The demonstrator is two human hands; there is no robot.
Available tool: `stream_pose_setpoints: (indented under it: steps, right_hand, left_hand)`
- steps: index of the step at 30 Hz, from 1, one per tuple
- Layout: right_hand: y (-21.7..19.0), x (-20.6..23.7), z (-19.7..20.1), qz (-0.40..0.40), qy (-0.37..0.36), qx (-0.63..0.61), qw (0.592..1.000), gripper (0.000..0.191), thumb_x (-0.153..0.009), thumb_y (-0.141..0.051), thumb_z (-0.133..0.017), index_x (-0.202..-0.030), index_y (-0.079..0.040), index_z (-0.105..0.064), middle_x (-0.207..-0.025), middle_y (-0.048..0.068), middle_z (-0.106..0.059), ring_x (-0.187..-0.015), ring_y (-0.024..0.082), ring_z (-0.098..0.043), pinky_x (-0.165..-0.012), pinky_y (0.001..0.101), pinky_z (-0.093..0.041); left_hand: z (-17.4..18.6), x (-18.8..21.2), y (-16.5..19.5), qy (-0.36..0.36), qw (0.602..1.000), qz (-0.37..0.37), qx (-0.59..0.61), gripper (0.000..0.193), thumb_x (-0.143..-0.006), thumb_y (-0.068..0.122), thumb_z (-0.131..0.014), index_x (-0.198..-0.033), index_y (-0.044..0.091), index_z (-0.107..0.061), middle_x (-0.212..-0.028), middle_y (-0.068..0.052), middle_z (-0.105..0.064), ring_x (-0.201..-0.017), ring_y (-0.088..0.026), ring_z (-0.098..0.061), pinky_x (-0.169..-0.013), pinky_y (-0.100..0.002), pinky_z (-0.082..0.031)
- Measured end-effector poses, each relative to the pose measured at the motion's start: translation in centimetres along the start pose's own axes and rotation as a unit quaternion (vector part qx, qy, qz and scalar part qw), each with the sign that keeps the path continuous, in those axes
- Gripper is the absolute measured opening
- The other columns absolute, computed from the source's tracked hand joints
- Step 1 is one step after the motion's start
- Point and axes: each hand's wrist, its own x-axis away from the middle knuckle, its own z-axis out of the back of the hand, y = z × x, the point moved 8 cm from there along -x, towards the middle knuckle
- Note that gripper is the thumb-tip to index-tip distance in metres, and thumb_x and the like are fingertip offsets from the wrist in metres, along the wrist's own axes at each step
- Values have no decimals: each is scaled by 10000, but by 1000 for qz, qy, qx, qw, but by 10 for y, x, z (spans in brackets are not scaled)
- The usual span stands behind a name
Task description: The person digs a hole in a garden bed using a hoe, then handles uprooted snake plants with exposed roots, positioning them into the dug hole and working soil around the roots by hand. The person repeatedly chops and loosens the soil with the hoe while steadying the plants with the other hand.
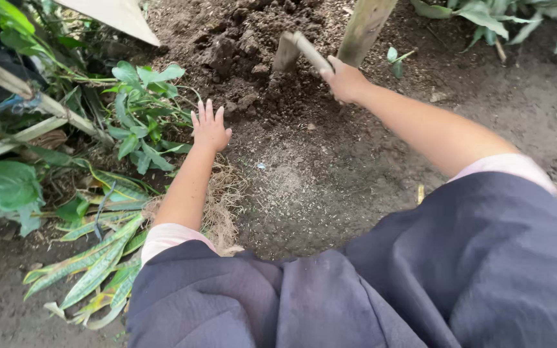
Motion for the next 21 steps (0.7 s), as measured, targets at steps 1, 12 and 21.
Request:
stream_pose_setpoints:
  steps: [1, 12, 21]
  right_hand:
    - [4, 3, 0, -4, -27, 59, 998, 611, -1092, -374, -461, -1621, -168, -235, -995, 160, -693, -705, 238, -675, -657, 404, -560]
    - [46, 88, 25, -38, -164, 367, 915, 690, -1050, -500, -382, -1639, -195, -191, -1149, 205, -724, -1016, 350, -720, -933, 490, -553]
    - [94, 101, 136, -128, -116, 481, 859, 686, -1003, -609, -442, -1614, -345, -280, -1355, 159, -657, -1210, 354, -655, -1033, 479, -528]
  left_hand:
    - [-8, -3, 2, -21, 1000, 4, -6, 844, -926, 456, -610, -1609, 136, -232, -1690, -197, -32, -1557, -402, 20, -1229, -606, -26]
    - [-25, -24, 43, -46, 993, 32, 102, 1005, -971, 537, -541, -1588, -87, -51, -1675, -273, 55, -1544, -405, 102, -1236, -539, 4]
    - [-7, 11, 69, 56, 967, 7, 250, 1006, -936, 530, -606, -1567, -93, -131, -1677, -261, -8, -1558, -412, 54, -1243, -556, -16]
